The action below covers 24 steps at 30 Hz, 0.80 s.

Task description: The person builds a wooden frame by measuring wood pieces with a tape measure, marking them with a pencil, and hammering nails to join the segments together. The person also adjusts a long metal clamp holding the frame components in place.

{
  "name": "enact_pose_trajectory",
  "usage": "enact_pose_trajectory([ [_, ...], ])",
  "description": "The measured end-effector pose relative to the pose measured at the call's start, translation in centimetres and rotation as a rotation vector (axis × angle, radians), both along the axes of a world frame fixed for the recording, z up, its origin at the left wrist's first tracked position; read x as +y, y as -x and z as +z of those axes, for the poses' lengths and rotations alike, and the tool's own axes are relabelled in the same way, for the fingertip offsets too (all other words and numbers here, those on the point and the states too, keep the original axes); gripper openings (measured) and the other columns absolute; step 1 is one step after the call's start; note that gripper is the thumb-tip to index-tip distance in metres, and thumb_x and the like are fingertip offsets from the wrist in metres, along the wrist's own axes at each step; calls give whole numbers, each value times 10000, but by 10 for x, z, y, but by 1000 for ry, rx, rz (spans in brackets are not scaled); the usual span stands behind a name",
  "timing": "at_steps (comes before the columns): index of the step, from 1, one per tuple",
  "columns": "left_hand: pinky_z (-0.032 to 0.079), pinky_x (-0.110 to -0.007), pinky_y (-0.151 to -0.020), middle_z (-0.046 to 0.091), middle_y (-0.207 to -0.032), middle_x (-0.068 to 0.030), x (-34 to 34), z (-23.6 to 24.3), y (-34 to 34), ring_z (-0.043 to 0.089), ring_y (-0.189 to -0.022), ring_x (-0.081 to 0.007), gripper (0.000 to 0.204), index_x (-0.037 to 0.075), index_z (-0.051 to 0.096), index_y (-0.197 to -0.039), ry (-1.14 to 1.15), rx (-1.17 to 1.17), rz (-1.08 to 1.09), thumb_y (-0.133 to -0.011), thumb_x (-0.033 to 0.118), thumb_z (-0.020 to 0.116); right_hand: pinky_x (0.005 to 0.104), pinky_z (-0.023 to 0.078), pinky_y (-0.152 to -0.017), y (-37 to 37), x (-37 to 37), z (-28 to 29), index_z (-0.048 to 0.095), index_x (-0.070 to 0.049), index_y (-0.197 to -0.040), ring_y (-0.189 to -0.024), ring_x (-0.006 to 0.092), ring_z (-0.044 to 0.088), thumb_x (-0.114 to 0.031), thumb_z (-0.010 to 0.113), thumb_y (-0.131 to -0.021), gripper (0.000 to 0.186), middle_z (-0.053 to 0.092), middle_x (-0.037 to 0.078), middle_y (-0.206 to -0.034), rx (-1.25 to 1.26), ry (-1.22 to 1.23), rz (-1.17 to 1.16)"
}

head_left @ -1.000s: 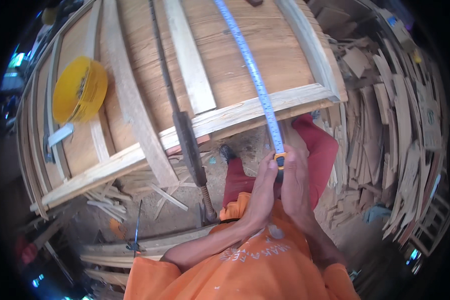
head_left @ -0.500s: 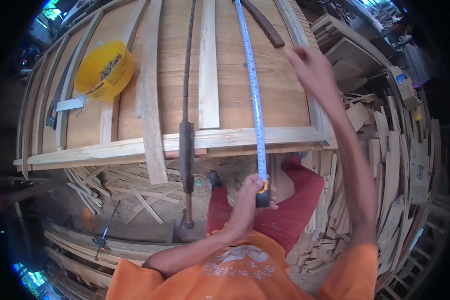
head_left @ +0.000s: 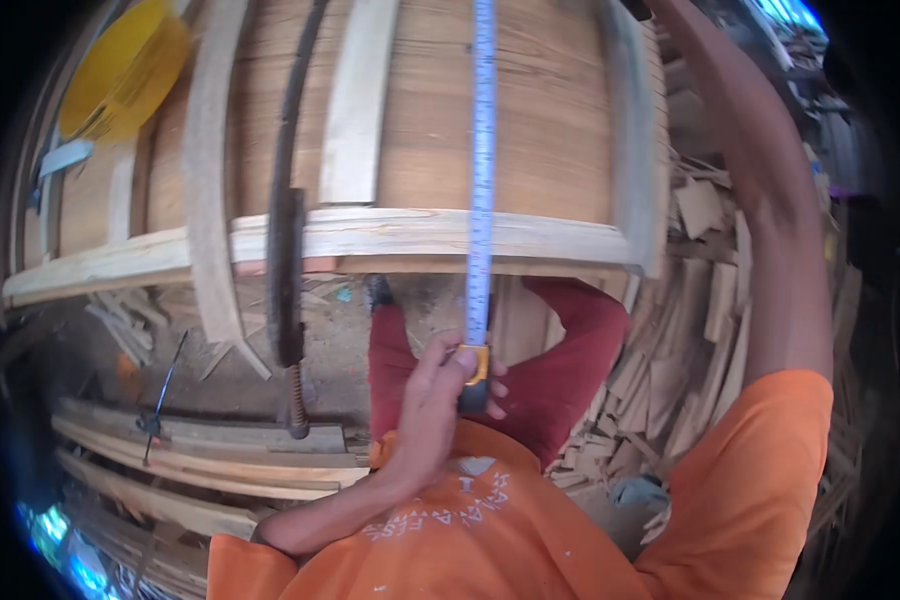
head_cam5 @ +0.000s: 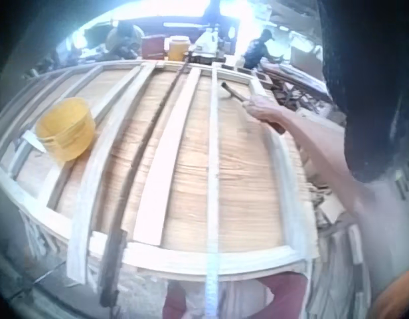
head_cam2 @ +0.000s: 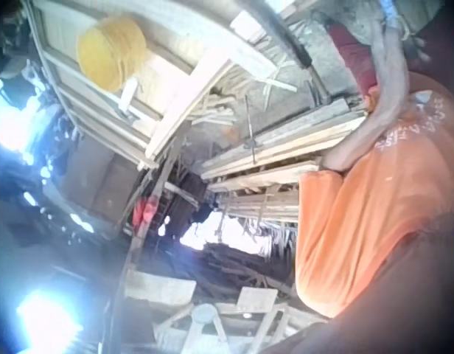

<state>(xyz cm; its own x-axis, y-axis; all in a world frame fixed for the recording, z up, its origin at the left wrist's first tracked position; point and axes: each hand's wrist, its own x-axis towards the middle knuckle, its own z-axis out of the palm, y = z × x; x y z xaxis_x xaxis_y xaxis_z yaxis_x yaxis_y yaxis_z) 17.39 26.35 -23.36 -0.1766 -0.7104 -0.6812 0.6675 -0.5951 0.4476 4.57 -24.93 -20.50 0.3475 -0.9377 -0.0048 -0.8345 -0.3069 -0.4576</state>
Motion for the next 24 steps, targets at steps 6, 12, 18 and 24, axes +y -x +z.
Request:
enact_pose_trajectory([
  [6, 613, -364, -759, 665, -1092, -173, -3, 3, -8, 689, -931, -228, 357, 11, 459, -1339, 11, -4, -55, -1112, 286, 440, 307, 524, -644, 113, 139, 118, 658, 11, -1157, -714, 151, 663, -477, 695, -962, 527, 651, 71, -760, -52, -384, -147],
  [12, 610, -356, -759, 659, -1098, -158, -1, 2, -12, 683, -932, -213, 357, 7, 475, -1358, -12, -11, -49, -1113, 265, 457, 230, 439, -497, 138, 249, 167, 665, -74, -1137, -563, 52, 564, -458, 706, -967, 422, 592, -15, -711, 225, -584, -203],
  [18, 607, -342, -745, 654, -1077, -134, 0, -4, -4, 678, -908, -192, 351, 5, 493, -1384, -4, 16, 4, -1113, 228, 479, 239, 441, -465, 133, 247, 153, 677, -17, -1262, -520, 69, 531, -265, 759, -923, 429, 621, -2, -756, 266, -731, -74],
  [24, 608, -335, -749, 675, -1092, -157, 0, -4, -2, 694, -900, -202, 362, 3, 470, -1395, 31, 28, -20, -1125, 240, 430, 237, 455, -453, 129, 229, 145, 594, -1, -1483, -520, 78, 543, -45, 765, -744, 760, 642, 13, -787, 285, -760, -41],
])
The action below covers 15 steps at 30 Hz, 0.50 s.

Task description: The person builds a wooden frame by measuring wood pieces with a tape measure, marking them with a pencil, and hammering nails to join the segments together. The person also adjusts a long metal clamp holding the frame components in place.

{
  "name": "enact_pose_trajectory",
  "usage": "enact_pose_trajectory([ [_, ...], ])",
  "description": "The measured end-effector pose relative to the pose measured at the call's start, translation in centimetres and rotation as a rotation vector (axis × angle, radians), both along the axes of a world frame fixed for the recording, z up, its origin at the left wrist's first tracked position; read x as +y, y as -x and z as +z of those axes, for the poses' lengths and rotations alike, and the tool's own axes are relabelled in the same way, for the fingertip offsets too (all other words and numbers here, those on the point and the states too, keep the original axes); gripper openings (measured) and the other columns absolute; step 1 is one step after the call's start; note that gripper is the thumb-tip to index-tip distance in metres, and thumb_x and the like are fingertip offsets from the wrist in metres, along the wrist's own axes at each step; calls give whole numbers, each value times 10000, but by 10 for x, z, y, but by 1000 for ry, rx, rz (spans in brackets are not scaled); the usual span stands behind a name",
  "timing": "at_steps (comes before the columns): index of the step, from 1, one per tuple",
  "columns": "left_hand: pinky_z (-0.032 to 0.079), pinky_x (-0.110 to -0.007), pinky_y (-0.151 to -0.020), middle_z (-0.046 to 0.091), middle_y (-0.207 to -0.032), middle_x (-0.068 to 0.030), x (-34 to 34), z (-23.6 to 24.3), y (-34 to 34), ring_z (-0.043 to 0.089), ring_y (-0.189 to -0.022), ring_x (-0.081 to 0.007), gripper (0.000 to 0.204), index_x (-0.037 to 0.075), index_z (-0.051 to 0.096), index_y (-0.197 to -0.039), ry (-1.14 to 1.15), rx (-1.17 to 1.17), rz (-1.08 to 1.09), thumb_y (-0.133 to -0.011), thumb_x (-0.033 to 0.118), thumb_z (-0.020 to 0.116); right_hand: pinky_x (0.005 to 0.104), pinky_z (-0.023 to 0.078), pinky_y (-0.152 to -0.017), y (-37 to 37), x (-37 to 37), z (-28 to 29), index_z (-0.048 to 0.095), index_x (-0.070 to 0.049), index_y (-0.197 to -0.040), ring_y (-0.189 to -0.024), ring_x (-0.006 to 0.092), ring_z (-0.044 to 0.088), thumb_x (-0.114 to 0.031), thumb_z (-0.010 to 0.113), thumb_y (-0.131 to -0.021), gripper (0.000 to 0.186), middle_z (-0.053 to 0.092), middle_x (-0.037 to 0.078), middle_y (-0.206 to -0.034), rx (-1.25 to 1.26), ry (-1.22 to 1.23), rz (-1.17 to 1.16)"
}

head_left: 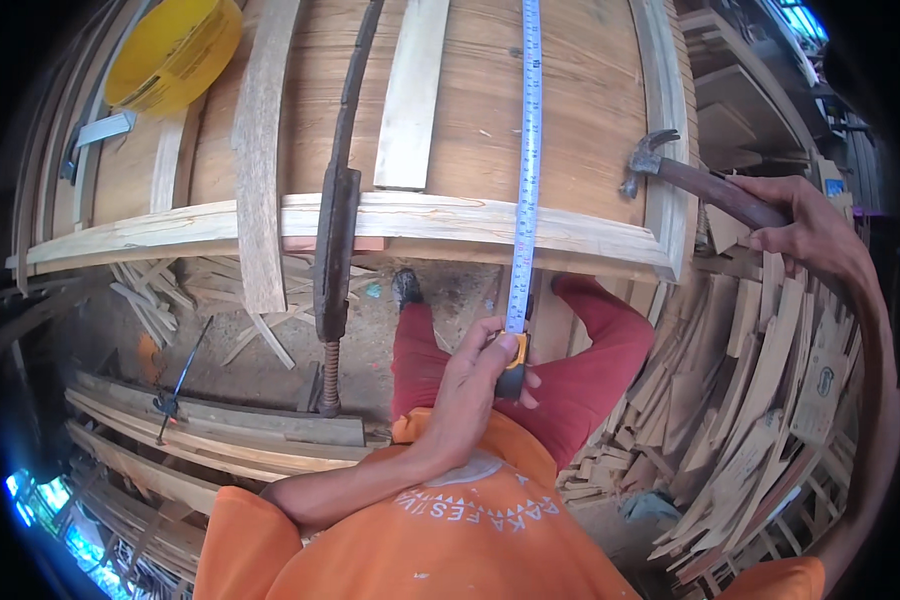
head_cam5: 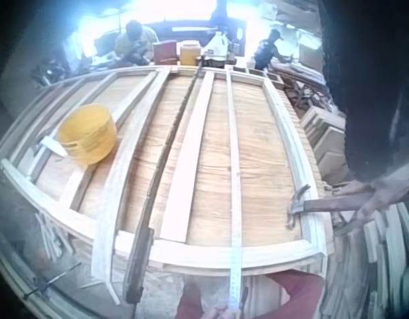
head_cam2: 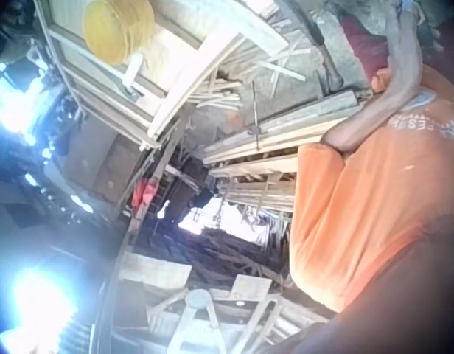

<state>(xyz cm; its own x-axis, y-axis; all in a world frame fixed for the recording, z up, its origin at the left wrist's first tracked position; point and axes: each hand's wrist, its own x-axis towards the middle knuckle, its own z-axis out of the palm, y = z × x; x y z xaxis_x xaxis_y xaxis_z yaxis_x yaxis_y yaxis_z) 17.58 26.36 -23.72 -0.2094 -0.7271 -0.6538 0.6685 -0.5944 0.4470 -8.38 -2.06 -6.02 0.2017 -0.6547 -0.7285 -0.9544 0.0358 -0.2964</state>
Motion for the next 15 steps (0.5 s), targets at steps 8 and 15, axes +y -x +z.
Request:
enact_pose_trajectory([
  [8, 610, -336, -742, 671, -1089, -152, 0, 2, 0, 697, -893, -198, 362, 5, 472, -1389, -14, -29, -12, -1126, 250, 429, 241, 416, -457, 3, -23, -1, 582, -20, -1506, -525, 65, 522, 11, 693, -779, 736, 615, -1, -763, 23, 152, 81],
  [15, 610, -340, -739, 666, -1092, -148, -1, 1, 0, 701, -898, -200, 340, 16, 469, -1367, -22, -16, -7, -1127, 254, 428, 278, 461, -587, -5, -2, 5, 606, -19, -1485, -662, 89, 585, 56, 680, -746, 746, 646, 16, -807, 46, 77, 123],
])
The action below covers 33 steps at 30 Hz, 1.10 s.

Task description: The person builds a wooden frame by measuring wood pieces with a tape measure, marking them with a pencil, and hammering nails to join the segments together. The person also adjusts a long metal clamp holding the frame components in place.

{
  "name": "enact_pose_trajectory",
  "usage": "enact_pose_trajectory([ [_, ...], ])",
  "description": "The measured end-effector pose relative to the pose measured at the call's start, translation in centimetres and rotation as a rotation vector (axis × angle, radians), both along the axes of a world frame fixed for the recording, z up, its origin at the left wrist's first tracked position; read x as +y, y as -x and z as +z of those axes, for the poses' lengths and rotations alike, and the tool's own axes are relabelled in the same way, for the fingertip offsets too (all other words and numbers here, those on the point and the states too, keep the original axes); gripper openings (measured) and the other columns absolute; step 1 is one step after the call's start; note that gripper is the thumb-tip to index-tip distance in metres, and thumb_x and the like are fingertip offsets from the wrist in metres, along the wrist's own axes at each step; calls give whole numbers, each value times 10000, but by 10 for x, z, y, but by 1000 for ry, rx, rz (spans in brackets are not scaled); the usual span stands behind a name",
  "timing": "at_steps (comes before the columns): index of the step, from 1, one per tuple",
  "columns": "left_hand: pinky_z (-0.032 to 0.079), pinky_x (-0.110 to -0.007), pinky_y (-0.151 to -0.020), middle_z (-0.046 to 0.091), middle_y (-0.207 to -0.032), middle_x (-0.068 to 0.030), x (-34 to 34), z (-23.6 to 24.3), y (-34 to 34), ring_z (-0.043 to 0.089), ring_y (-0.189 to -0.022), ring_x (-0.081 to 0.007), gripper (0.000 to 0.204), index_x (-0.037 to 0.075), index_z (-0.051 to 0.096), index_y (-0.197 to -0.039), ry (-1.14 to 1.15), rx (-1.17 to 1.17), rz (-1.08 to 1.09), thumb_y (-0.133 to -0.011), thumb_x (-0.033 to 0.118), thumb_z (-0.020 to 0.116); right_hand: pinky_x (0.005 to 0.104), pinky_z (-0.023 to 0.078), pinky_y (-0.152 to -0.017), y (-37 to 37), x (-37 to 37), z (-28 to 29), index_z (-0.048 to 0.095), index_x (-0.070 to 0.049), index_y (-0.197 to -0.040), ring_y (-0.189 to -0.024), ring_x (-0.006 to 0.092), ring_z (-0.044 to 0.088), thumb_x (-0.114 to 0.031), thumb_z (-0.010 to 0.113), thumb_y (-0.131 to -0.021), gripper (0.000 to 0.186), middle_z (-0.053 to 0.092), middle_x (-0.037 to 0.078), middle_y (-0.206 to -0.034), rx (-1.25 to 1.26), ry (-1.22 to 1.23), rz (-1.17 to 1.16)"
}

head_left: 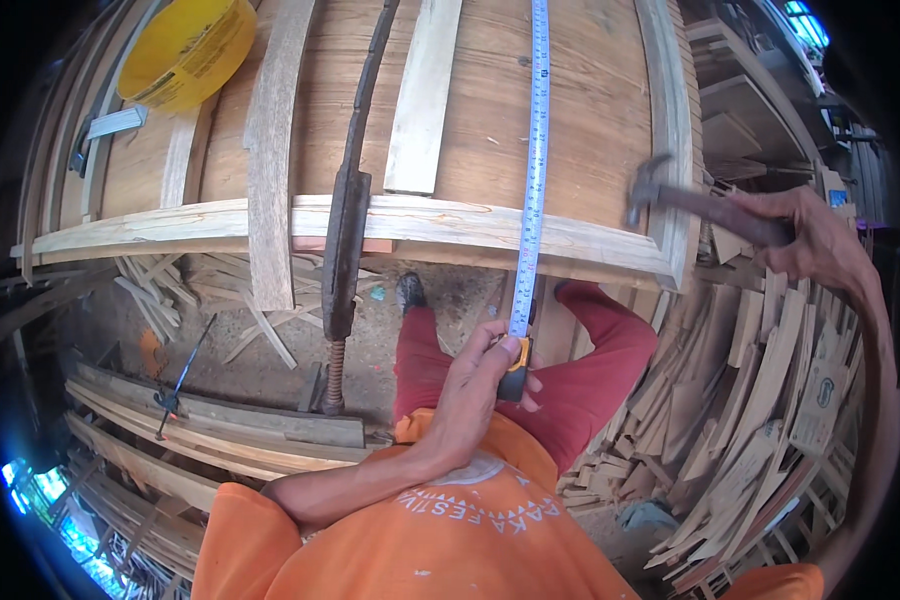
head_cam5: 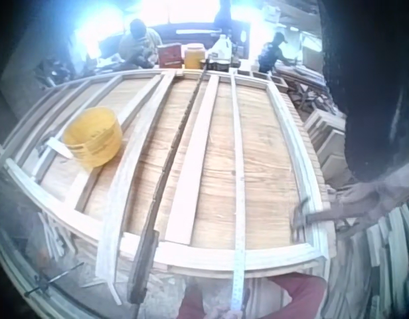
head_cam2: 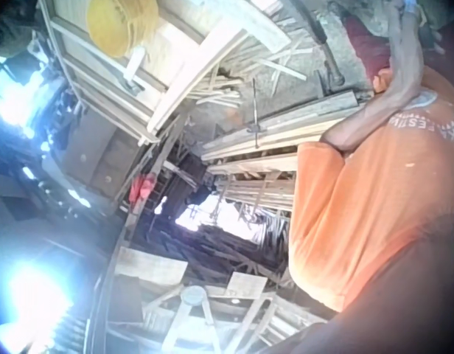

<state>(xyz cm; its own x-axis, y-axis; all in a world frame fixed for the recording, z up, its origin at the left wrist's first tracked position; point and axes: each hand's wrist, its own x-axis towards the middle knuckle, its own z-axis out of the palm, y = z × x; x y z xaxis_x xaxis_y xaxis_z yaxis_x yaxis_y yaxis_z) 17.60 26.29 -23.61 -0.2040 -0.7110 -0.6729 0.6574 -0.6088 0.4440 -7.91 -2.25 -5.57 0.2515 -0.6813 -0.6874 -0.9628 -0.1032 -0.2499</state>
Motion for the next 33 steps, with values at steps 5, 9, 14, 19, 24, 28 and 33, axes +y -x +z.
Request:
enact_pose_trajectory([
  [5, 609, -339, -738, 668, -1088, -149, 0, 1, -1, 701, -896, -200, 331, 20, 464, -1359, 6, 13, -12, -1129, 255, 427, 288, 481, -602, -1, -7, -1, 662, -28, -1433, -666, 109, 599, 60, 719, -712, 728, 656, 26, -812, -61, 37, 46],
  [9, 607, -335, -736, 673, -1079, -150, -1, 1, -2, 700, -897, -197, 332, 20, 460, -1363, -17, 18, 0, -1132, 256, 424, 288, 482, -597, -3, -11, 2, 683, -30, -1410, -664, 114, 609, 61, 722, -700, 717, 665, 30, -810, 8, 152, -22],
  [14, 604, -334, -736, 675, -1073, -152, -2, 2, -3, 697, -893, -195, 338, 19, 459, -1363, -15, 13, -9, -1134, 264, 420, 279, 481, -541, -8, -13, 3, 674, -40, -1421, -603, 98, 596, 43, 736, -703, 726, 674, 31, -797, 99, -67, 56],
  [19, 602, -341, -742, 672, -1075, -156, -3, 3, -2, 694, -895, -200, 335, 18, 461, -1351, -12, 13, -5, -1134, 269, 414, 272, 467, -482, -4, -17, 2, 650, -70, -1453, -553, 94, 592, 63, 719, -689, 778, 699, 37, -764, 4, 197, 42],
  [24, 597, -350, -748, 667, -1087, -164, -5, 1, -3, 694, -905, -216, 325, 16, 464, -1334, 9, 12, -1, -1132, 264, 411, 268, 433, -430, 0, -23, 2, 615, -101, -1495, -498, 93, 560, 77, 662, -737, 780, 636, 17, -707, 45, 2, 36],
  [28, 596, -349, -743, 669, -1088, -164, -7, 0, -4, 693, -906, -215, 329, 13, 463, -1340, 7, 18, 9, -1130, 261, 410, 251, 415, -426, -1, -20, 1, 603, -85, -1501, -498, 96, 564, 68, 669, -742, 777, 615, 16, -684, -109, 257, -2],
  [33, 598, -350, -739, 676, -1096, -163, -12, -3, -6, 693, -903, -211, 350, 7, 458, -1365, 21, 18, 21, -1127, 260, 418, 253, 420, -434, -5, -22, 1, 585, -33, -1503, -515, 96, 575, 35, 665, -751, 759, 621, 17, -705, 100, -80, 51],
])
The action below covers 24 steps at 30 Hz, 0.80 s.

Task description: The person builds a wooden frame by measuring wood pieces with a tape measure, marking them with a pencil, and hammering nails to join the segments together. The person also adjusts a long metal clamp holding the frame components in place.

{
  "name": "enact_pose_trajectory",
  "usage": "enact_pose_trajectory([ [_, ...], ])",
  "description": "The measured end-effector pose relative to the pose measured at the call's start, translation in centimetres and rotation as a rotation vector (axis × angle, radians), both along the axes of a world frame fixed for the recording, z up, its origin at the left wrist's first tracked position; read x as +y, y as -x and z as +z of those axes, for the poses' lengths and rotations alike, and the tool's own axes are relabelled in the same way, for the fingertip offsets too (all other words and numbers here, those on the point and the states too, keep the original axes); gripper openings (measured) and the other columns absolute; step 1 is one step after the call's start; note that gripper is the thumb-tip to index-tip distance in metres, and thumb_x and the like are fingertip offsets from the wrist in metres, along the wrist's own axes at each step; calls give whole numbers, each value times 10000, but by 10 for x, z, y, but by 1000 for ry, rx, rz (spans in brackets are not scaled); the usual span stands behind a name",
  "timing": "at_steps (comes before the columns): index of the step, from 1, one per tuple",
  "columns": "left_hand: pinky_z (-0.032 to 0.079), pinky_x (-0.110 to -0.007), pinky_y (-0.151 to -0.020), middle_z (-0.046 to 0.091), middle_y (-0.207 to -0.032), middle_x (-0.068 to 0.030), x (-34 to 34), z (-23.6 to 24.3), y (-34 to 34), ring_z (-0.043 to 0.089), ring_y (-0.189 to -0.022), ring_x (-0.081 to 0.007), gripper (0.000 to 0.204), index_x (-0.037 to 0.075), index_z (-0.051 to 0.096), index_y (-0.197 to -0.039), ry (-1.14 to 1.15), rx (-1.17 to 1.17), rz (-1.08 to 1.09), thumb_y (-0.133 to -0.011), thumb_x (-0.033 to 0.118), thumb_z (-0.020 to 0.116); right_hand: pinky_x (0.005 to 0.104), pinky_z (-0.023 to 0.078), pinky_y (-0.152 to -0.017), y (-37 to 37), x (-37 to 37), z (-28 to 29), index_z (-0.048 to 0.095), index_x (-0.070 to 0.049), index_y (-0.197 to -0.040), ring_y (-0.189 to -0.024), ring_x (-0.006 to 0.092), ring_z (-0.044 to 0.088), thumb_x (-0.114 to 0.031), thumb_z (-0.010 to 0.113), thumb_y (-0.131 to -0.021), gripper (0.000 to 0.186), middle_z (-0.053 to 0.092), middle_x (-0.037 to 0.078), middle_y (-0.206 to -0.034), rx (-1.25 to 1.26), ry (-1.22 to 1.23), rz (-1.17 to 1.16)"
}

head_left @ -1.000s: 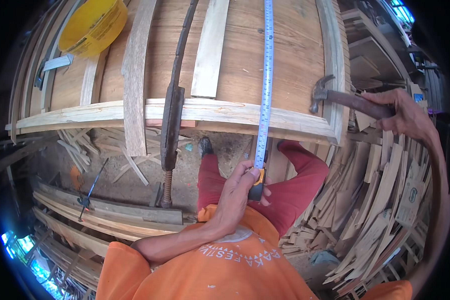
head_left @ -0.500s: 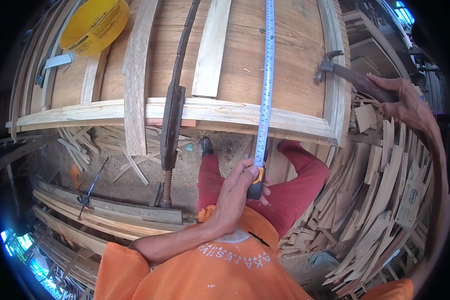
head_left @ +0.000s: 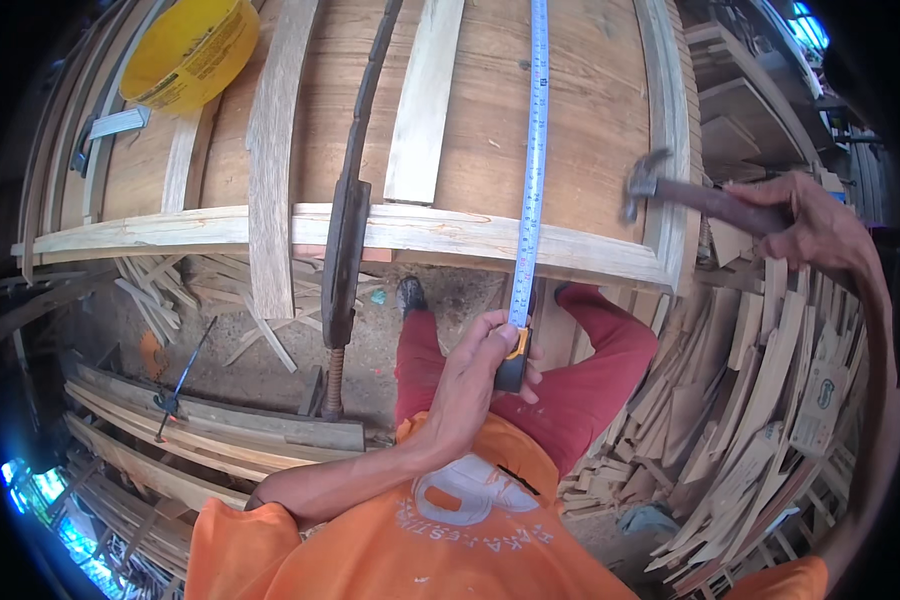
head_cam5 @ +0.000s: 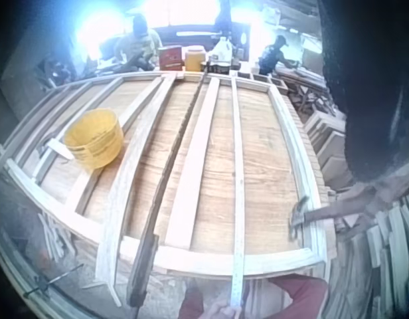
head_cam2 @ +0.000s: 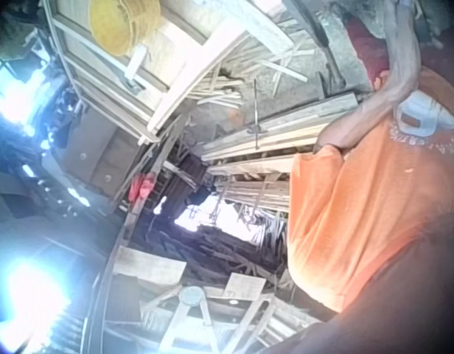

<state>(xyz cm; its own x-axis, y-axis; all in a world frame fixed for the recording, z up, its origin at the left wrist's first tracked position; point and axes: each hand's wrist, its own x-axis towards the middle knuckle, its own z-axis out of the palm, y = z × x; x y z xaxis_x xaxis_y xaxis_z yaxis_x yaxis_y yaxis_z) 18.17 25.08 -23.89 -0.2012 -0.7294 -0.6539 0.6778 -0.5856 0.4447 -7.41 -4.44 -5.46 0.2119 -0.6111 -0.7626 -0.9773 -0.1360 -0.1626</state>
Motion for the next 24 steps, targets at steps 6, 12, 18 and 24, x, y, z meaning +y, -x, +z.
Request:
enact_pose_trajectory([
  [6, 612, -339, -709, 649, -1221, -131, -1, -5, -3, 701, -921, -201, 362, 10, 514, -1363, 19, -84, 26, -1119, 273, 471, 280, 453, -463, 8, -1, -2, 590, -10, -1495, -505, 111, 542, -163, 712, -731, 789, 625, 44, -742, -222, 174, 75],
  [12, 632, -314, -694, 623, -1307, -127, -1, 1, 0, 703, -946, -200, 452, 78, 410, -1510, 10, -29, 74, -1099, 224, 526, 279, 493, -501, 15, 20, 5, 614, -61, -1491, -525, 97, 557, -85, 694, -721, 775, 640, 22, -753, -211, 66, 95],
  [18, 654, -344, -682, 606, -1348, -174, -4, 0, -4, 712, -994, -249, 746, 204, 45, -1682, 80, -10, 81, -1090, 181, 498, 284, 463, -519, 17, 41, 1, 639, -46, -1462, -536, 97, 553, -10, 687, -703, 761, 648, 34, -706, -103, 26, 85],
  [24, 666, -375, -664, 592, -1372, -197, -3, -9, -6, 726, -1017, -286, 820, 263, -72, -1704, 127, 117, 79, -1083, 159, 454, 257, 442, -525, 19, 32, 9, 627, -27, -1469, -568, 86, 529, -11, 640, -721, 748, 692, 41, -827, -215, 202, -48],
])
